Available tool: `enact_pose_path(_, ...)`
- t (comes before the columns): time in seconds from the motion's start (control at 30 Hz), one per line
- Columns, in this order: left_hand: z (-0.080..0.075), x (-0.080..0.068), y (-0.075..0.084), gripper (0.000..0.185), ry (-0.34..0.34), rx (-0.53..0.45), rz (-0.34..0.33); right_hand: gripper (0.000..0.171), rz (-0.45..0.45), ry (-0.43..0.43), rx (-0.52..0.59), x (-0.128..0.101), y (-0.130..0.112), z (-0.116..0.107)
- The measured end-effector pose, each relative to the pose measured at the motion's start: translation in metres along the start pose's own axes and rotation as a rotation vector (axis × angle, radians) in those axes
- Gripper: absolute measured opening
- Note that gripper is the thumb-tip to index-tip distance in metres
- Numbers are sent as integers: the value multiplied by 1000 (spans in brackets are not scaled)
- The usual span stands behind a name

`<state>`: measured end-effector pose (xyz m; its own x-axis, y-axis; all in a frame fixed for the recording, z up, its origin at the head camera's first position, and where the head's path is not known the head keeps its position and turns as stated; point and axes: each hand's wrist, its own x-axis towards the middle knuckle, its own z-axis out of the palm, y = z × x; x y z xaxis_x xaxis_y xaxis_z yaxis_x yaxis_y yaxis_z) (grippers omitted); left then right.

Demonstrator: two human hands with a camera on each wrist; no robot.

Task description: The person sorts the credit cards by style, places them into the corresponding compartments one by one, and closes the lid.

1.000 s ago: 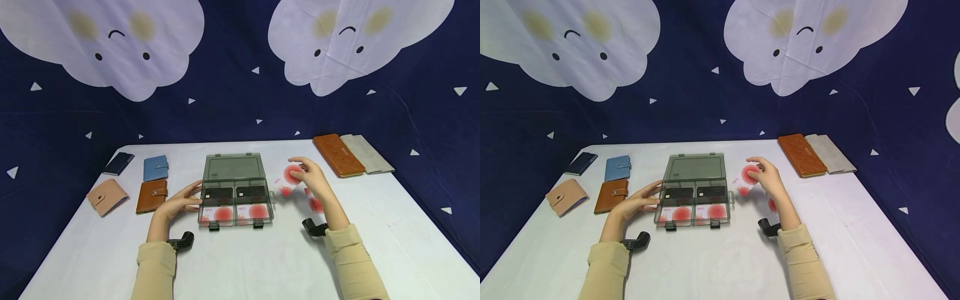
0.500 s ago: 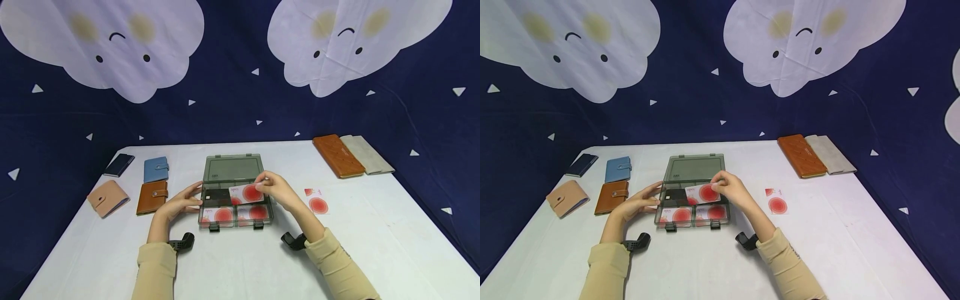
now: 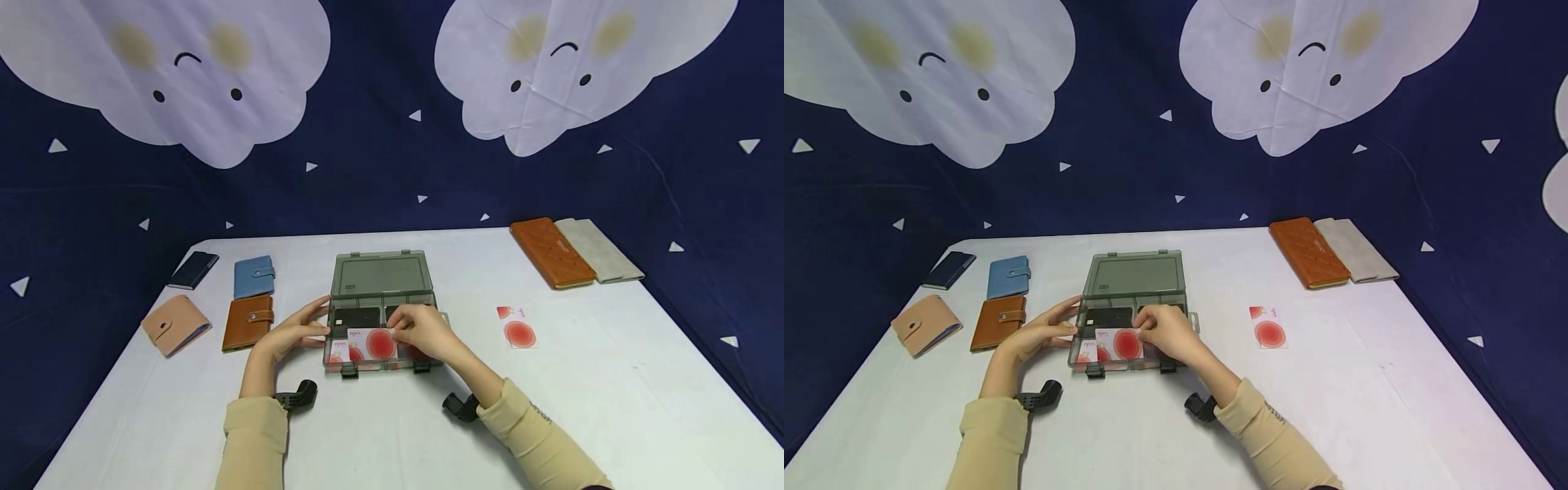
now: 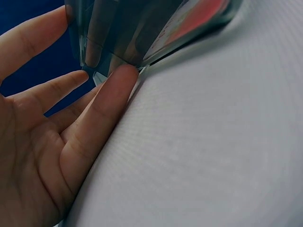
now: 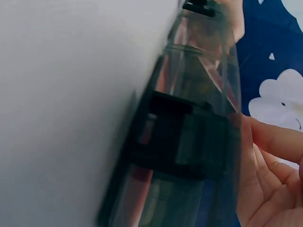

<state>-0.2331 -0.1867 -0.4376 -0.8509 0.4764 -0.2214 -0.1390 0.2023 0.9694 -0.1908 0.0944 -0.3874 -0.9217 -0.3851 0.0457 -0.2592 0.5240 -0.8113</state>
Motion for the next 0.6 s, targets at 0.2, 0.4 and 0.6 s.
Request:
enact_pose_path(0.2, 0, 0, 0, 80, 2, 5, -9, 9, -20, -63, -102, -2, 1, 7)
enact_pose_path(0.4, 1, 1, 1, 79, 14, 3, -28, 24, -27, -184, -149, -2, 2, 10)
enact_pose_path(0.6, 1, 0, 1, 80, 22, 4, -30, 38, -12, -320, -162, -3, 0, 10)
